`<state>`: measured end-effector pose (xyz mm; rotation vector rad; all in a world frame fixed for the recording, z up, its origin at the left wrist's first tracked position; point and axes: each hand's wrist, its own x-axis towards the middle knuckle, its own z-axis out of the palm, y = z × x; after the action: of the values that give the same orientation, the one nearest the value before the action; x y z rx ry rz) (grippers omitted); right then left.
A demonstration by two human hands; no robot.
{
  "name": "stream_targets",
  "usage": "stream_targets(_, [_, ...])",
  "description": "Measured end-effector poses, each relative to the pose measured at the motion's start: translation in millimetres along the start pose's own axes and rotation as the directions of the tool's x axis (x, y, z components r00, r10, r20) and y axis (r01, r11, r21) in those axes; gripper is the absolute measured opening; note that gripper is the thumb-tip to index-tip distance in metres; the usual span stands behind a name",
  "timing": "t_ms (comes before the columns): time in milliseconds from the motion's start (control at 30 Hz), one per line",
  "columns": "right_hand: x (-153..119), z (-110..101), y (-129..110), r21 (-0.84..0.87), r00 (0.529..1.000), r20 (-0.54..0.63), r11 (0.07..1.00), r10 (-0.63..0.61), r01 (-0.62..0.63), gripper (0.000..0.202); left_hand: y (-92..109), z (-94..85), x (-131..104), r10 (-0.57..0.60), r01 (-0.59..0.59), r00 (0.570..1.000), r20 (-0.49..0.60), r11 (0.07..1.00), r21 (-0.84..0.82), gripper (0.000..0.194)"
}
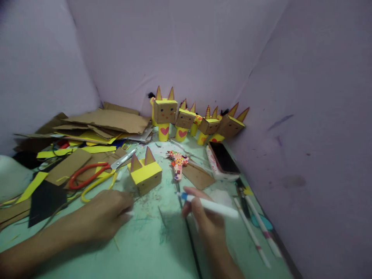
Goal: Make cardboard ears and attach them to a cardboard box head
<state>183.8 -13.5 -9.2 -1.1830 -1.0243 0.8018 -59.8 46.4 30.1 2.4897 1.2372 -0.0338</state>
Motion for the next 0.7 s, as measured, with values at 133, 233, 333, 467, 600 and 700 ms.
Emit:
stream_targets(133, [-4,0,-4,0.23,0.996,0.044,0.969,0.08,-0.088,0.031,5,-1.8,1,0.116,-0.117,0.993,-0.02,0.966,-0.229,0.02])
stream_targets(233, [-5,-1,-8,0.391,0.993,0.002,0.913,0.122,-0.113,0.021,13,6.1,5,0.134,-0.148,0.989,-0.064,0.891,-0.429,0.02])
stream_targets(333, [-6,-1,-7,0.365,0.987,0.061,0.917,0.151,-0.163,0.021,20,17.5,8,0.055,-0.065,0.998,-0.035,0.788,-0.612,0.021])
stream_targets(467, [-5,-6,-4,0.261,0.994,-0.079,0.964,0.08,-0.057,0.023,24,29.3,11,-0.005,-0.009,1.0,-0.017,0.684,-0.729,0.023])
stream_targets(600, [-2,-13,-3,0.185,0.992,-0.126,0.983,0.024,0.0,0.023,22,36.6,13,-0.02,-0.022,0.999,-0.044,0.633,-0.774,0.024])
stream_targets(700, [-3,-11,-2,0.142,0.997,-0.08,0.99,0.011,0.0,0.022,19,40.9,14,-0.004,-0.059,0.997,-0.081,0.647,-0.76,0.025])
